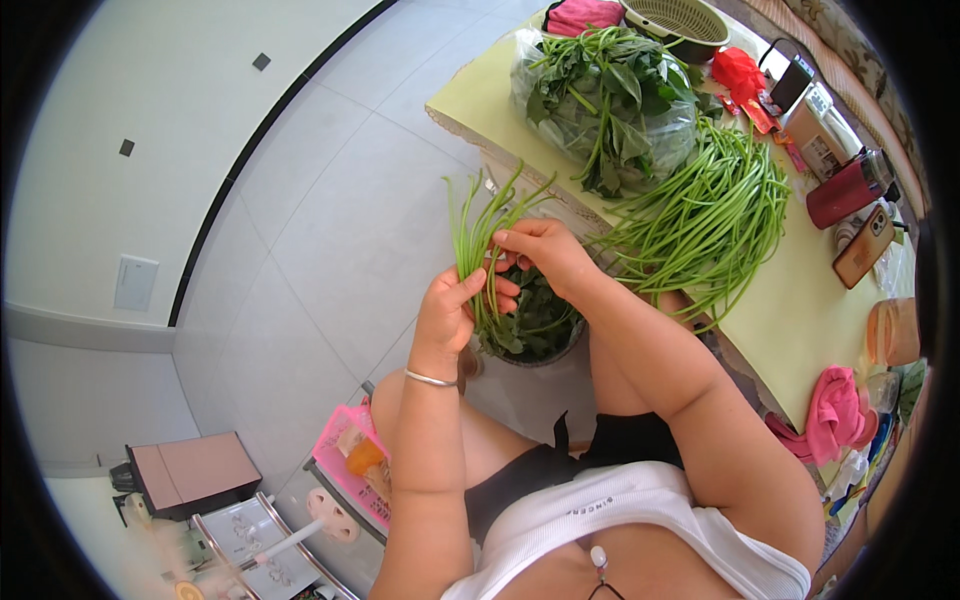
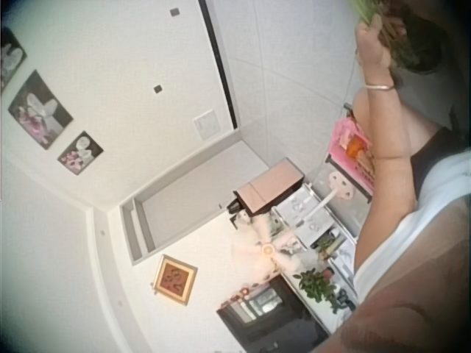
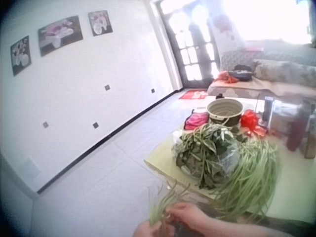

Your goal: The person picks individual leaves and stems from bundles of green leafy vegetables and water spinach by hand, placing the cleaned parts into a dark bucket while discarding remnants on the table.

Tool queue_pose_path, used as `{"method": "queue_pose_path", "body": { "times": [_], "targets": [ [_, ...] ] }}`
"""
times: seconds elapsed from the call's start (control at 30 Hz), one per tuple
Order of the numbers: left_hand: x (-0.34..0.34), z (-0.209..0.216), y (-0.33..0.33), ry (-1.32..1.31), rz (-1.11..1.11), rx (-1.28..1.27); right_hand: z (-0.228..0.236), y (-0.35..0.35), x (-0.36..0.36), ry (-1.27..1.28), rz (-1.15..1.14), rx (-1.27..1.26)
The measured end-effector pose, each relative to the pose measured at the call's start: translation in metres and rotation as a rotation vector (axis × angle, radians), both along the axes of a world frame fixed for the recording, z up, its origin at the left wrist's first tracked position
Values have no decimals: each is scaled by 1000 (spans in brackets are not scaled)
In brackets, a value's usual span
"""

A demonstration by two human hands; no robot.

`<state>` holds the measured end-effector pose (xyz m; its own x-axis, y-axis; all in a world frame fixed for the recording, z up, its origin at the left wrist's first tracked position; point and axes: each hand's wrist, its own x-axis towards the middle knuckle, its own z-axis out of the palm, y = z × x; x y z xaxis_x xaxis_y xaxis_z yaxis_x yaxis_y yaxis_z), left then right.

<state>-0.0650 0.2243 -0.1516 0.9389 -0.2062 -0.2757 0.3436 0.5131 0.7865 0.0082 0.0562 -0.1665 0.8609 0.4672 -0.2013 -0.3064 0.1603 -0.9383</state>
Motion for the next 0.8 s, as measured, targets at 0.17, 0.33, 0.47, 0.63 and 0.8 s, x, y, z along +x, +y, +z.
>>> {"method": "queue_pose_path", "body": {
  "times": [0.17, 0.33, 0.47, 0.63, 0.8],
  "targets": [
    [3, -16, 17, -58, 27, -213, -7, 10, -7, 52, 96, 5],
    [1, -7, 33, 60, 319, -264, -5, 10, -10, -52, 218, -131],
    [-1, -7, 39, 41, 379, -300, -6, 19, -18, -286, 214, -192],
    [-2, -9, 40, -6, 391, -372, -4, 30, -30, -462, 125, -271],
    [-1, -3, 34, -51, 359, -401, -18, 39, -31, -267, 165, -179]
  ]
}}
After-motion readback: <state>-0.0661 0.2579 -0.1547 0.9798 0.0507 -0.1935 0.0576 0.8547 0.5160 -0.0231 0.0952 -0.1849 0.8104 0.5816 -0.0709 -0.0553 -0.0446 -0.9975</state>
